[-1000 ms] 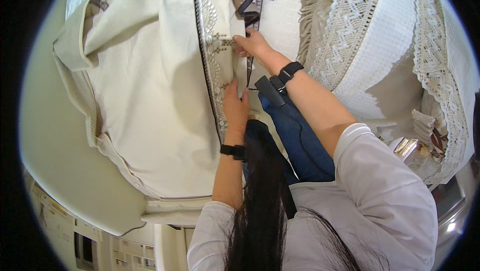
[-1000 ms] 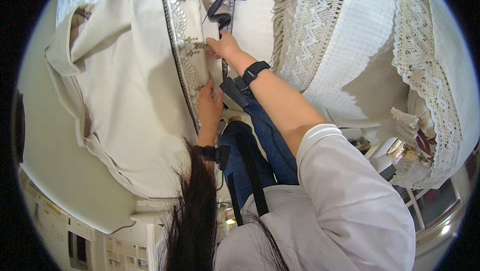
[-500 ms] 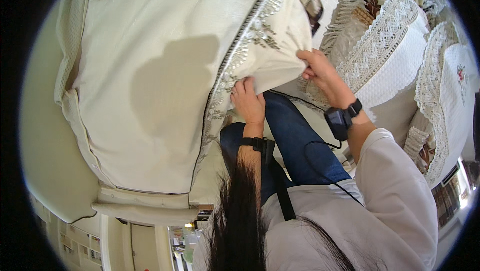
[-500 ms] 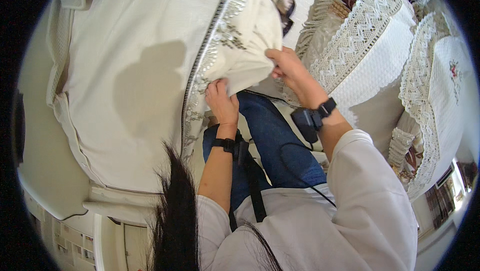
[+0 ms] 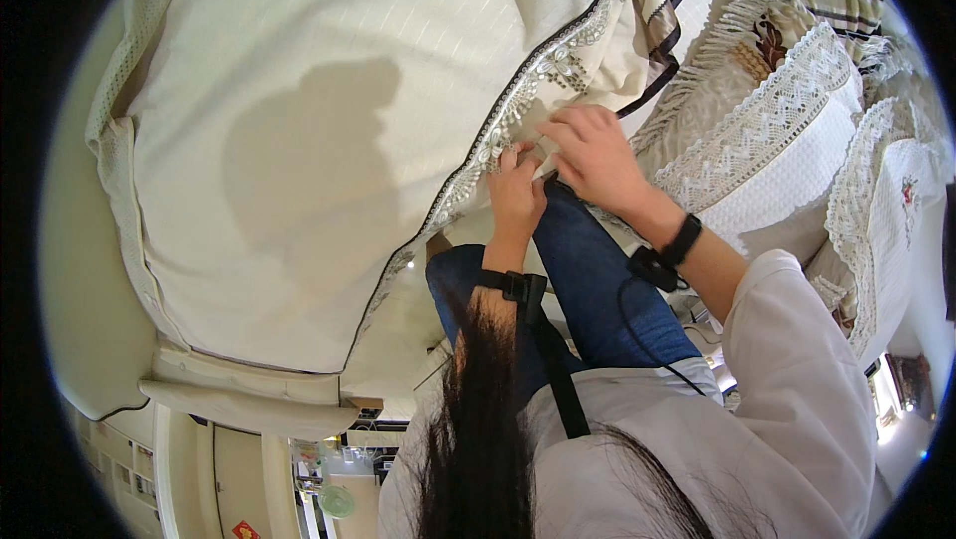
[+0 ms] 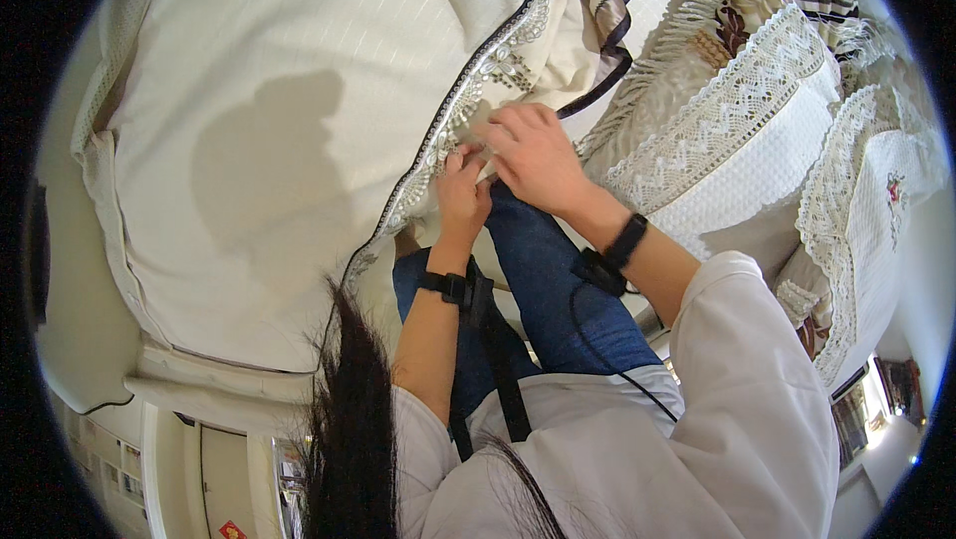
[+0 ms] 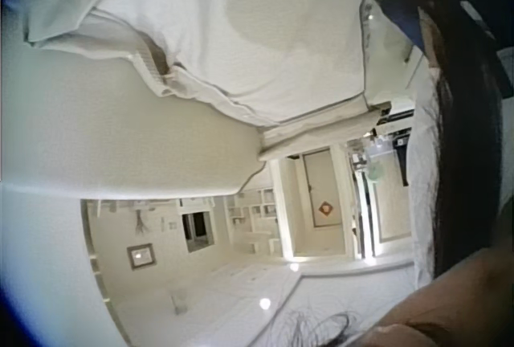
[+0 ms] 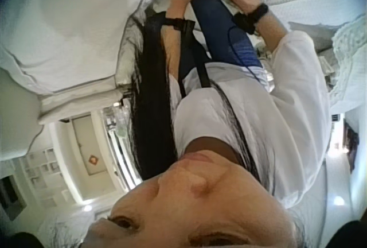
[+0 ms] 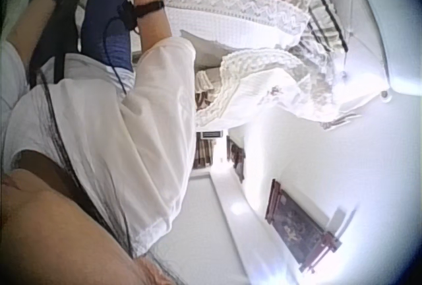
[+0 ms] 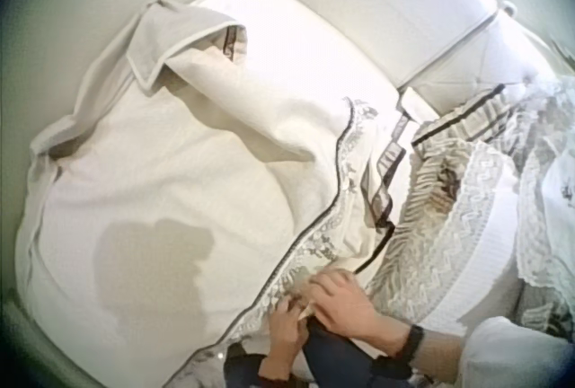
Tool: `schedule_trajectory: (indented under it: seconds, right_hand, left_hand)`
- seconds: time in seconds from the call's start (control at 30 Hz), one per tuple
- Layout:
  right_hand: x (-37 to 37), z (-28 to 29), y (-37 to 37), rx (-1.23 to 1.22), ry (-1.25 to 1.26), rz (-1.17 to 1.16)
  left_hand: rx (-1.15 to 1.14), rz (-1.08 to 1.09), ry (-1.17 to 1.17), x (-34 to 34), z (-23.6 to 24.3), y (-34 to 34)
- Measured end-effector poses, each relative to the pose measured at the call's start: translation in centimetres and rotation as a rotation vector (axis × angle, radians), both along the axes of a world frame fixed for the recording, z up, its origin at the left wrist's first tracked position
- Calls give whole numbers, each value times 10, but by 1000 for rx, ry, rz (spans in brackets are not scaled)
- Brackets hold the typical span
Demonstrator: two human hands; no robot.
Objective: The person spreads a white sheet over a sectional sofa by hand and arranges several decorative pillows, including a long striped bolster and square pillows with various patterns.
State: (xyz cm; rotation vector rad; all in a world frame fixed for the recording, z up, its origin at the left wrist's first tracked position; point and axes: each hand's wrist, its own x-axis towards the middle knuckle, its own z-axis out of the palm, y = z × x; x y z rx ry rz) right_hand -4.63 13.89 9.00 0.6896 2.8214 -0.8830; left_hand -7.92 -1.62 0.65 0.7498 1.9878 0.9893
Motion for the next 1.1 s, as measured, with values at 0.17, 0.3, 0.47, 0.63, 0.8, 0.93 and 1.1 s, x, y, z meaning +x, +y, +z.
schedule_trajectory:
  seconds: [0.17, 0.3, 0.47, 0.63, 0.8, 0.93, 1.1]
  right_hand:
    - [-14, -74, -7, 97, -244, 313]
    - [-29, -99, -2, 66, -543, 383]
    - [-43, -116, -13, 112, -686, 471]
    - [-42, -142, -1, 62, -855, 501]
    - [-43, -129, -5, 26, -879, 380]
    - [-63, -141, -12, 66, -1019, 516]
    - [-54, -186, -25, 189, -1175, 486]
  left_hand:
    - [-37, 145, -81, -14, -25, -4]
    - [-398, -36, -216, -18, -44, -1]
    - [-273, 16, 60, -4, -87, -22]
    - [-467, -42, -174, -13, -88, 1]
    - [-249, 242, -93, 19, -104, -20]
    - [-391, -192, -10, 16, -125, -35]
    - [-380, -137, -44, 12, -125, -16]
